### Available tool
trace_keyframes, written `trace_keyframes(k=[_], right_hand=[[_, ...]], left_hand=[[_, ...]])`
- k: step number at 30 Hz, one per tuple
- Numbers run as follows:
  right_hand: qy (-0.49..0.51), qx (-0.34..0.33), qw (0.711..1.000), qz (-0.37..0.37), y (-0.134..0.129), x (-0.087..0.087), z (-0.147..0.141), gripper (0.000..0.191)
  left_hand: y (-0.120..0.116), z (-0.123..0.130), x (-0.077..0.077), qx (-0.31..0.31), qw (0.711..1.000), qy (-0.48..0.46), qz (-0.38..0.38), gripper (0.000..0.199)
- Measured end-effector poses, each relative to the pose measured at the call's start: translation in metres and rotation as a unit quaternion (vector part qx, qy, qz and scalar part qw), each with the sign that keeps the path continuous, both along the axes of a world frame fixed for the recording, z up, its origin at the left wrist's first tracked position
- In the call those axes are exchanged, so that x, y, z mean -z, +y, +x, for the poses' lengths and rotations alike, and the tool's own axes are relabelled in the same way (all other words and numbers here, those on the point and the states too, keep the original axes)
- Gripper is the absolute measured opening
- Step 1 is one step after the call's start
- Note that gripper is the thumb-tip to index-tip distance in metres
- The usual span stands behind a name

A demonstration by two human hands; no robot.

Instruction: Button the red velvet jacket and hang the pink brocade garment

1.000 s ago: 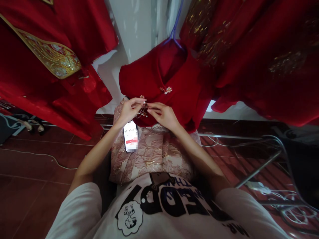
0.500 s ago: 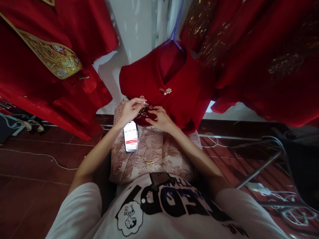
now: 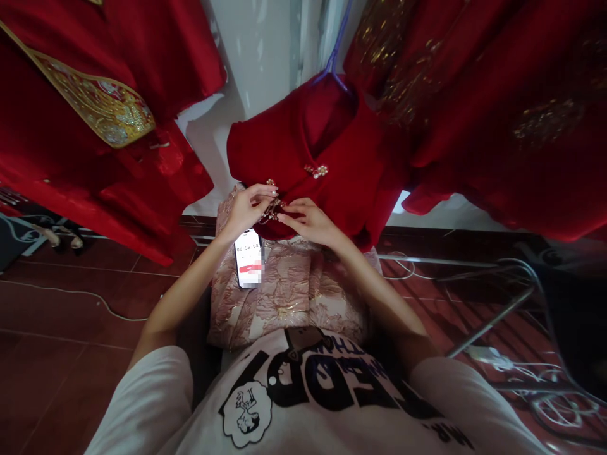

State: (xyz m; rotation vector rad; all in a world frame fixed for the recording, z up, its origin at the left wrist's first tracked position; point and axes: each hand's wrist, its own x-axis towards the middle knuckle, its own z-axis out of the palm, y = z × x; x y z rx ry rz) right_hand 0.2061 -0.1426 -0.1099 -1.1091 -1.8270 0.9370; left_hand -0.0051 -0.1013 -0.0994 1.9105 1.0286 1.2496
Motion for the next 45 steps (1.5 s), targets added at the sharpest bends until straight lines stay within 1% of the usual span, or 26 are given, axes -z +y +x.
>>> trace_keyframes(k=[2,5,7,8,10,12,14,16,18,21,24,27,30,32,34,37,40,42,45], right_hand=[[0.015,-0.037,0.999,-0.013,-0.004,-0.014,0.007,0.06],[0.008,-0.091,0.996,0.012,-0.011,-0.036,0.018,0.05],[-0.004,-0.094,0.995,0.035,-0.014,-0.044,0.024,0.047],[-0.013,-0.081,0.996,0.044,-0.015,-0.045,0.026,0.047],[-0.044,-0.04,0.996,0.065,-0.014,-0.042,0.027,0.048],[-0.1,0.007,0.988,0.115,-0.012,-0.034,0.023,0.043],[-0.17,0.05,0.967,0.181,-0.01,-0.025,0.014,0.039],[-0.233,0.087,0.943,0.219,-0.009,-0.017,0.005,0.042],[-0.283,0.112,0.928,0.216,-0.008,-0.011,-0.002,0.045],[-0.323,0.127,0.918,0.19,-0.005,-0.006,-0.005,0.042],[-0.291,0.119,0.931,0.183,0.001,-0.004,0.0,0.04],[-0.196,0.116,0.956,0.185,0.004,-0.005,0.003,0.034],[-0.085,0.084,0.976,0.181,0.002,-0.011,0.004,0.025],[-0.017,0.06,0.979,0.193,-0.001,-0.018,0.005,0.02],[0.025,0.057,0.976,0.207,-0.004,-0.023,0.006,0.02],[0.047,0.077,0.974,0.208,-0.004,-0.026,0.007,0.016],[0.045,0.104,0.971,0.212,-0.002,-0.023,0.005,0.01],[0.018,0.096,0.971,0.219,0.0,-0.019,0.003,0.013],[-0.016,0.061,0.969,0.237,0.002,-0.012,0.001,0.021]], left_hand=[[0.001,0.0,0.002,0.0,1.0,0.011,0.004,0.037],[0.0,0.0,0.003,-0.003,1.0,0.013,0.009,0.039],[-0.001,0.001,0.003,-0.006,1.0,0.009,0.01,0.036],[-0.001,0.001,0.003,-0.006,1.0,0.008,0.008,0.035],[-0.002,0.002,0.003,-0.006,1.0,0.007,0.002,0.033],[-0.003,0.003,0.002,-0.01,1.0,0.007,-0.004,0.032],[-0.004,0.003,0.001,-0.011,1.0,0.011,-0.007,0.031],[-0.004,0.003,0.0,-0.007,1.0,0.015,-0.01,0.031],[-0.004,0.004,0.0,-0.005,1.0,0.016,-0.011,0.031],[-0.004,0.004,0.0,-0.011,1.0,0.015,-0.009,0.028],[-0.005,0.003,-0.001,-0.013,1.0,0.022,-0.013,0.026],[-0.006,0.003,-0.003,-0.009,1.0,0.02,-0.013,0.027],[-0.006,0.003,-0.004,-0.01,1.0,0.019,-0.006,0.027],[-0.006,0.003,-0.004,-0.011,1.0,0.02,-0.006,0.027],[-0.006,0.004,-0.004,-0.011,1.0,0.021,-0.011,0.028],[-0.007,0.006,-0.004,-0.011,0.999,0.027,-0.018,0.028],[-0.009,0.007,-0.005,-0.012,0.999,0.027,-0.019,0.028],[-0.01,0.008,-0.005,-0.017,0.999,0.026,-0.018,0.029],[-0.01,0.008,-0.005,-0.025,0.999,0.018,-0.02,0.028]])
